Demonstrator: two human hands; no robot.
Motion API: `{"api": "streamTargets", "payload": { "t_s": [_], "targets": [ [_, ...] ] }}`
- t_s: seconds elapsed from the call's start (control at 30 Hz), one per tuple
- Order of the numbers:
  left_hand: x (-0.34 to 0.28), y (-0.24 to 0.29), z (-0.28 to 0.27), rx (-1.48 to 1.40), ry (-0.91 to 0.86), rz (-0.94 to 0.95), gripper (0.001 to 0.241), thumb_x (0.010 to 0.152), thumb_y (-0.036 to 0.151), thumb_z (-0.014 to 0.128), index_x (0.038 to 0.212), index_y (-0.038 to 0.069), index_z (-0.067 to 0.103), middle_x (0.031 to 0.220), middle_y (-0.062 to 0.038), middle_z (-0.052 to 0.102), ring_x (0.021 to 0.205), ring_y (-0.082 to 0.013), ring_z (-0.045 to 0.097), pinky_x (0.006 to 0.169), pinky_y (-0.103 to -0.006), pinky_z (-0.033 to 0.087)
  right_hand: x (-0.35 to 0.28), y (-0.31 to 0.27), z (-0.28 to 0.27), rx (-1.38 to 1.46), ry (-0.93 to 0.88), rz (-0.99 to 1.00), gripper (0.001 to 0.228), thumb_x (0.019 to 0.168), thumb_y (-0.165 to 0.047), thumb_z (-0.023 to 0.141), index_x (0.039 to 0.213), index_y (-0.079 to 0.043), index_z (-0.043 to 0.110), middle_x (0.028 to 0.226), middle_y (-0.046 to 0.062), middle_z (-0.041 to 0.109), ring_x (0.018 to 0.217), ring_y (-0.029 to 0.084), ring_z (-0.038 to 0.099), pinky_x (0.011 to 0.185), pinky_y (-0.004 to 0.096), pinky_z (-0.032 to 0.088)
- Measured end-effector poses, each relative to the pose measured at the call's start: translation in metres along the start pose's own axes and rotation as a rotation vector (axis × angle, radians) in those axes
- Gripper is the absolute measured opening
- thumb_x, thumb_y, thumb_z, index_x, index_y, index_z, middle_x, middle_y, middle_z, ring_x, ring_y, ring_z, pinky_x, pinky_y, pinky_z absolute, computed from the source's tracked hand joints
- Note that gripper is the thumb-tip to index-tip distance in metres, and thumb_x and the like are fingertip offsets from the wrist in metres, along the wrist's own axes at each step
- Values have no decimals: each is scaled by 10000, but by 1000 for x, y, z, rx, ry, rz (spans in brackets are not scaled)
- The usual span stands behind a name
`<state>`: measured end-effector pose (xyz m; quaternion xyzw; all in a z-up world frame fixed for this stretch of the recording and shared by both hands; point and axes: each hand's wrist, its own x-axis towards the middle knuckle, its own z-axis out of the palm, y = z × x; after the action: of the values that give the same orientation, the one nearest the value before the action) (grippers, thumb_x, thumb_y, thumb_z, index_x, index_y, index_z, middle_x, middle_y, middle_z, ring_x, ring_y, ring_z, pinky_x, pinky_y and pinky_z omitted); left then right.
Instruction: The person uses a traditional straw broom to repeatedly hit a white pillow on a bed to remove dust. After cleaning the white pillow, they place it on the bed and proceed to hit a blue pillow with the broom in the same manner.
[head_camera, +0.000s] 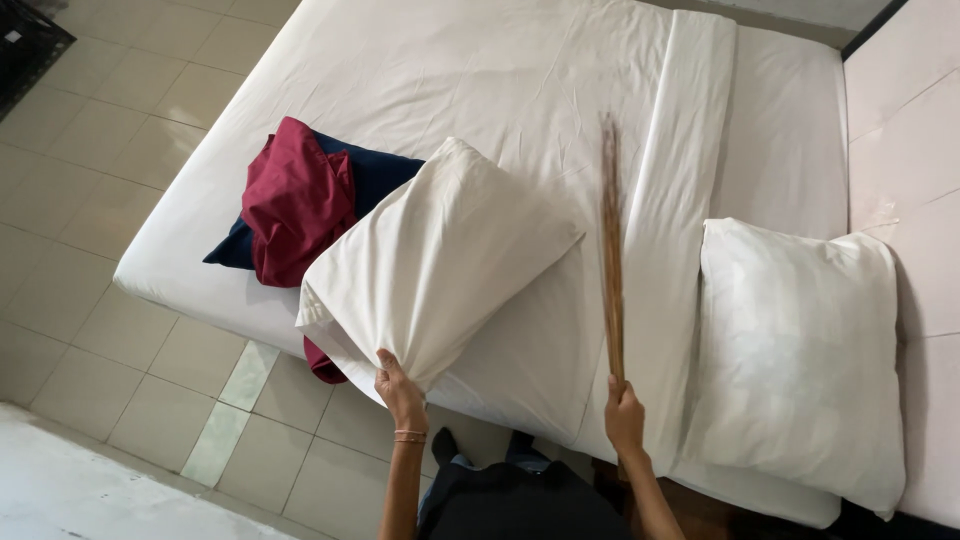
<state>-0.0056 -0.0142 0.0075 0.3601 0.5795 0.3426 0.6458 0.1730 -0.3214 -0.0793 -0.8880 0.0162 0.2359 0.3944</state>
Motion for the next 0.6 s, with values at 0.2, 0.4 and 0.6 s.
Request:
{"api": "streamTargets", "payload": {
  "t_s": [0.2,0.4,0.6],
  "targets": [
    [-5,0,6,1,0,-7,558,986,656,443,922,106,513,539,63,269,402,-76,216,337,-292,177,-1,18,21,-162,-190,290,766,1016,-667,260,1142,-38,678,1050,156,715,890,294,655,785,408,513],
    [-4,-3,1,-7,-27,99,557,1002,630,464,744,141,537,512,57,333,396,-92,281,322,-299,249,17,3,31,312,365,8,615,1088,-615,367,782,-97,491,577,41,531,516,207,527,601,408,452],
    [33,-57,-15,12,-10,147,535,1082,539,528,950,67,740,778,-141,758,626,-154,686,620,-329,583,-14,-66,63,13,-366,-169,778,999,-656,445,1293,23,686,1235,342,684,1200,508,617,1033,601,464]
  ]
}}
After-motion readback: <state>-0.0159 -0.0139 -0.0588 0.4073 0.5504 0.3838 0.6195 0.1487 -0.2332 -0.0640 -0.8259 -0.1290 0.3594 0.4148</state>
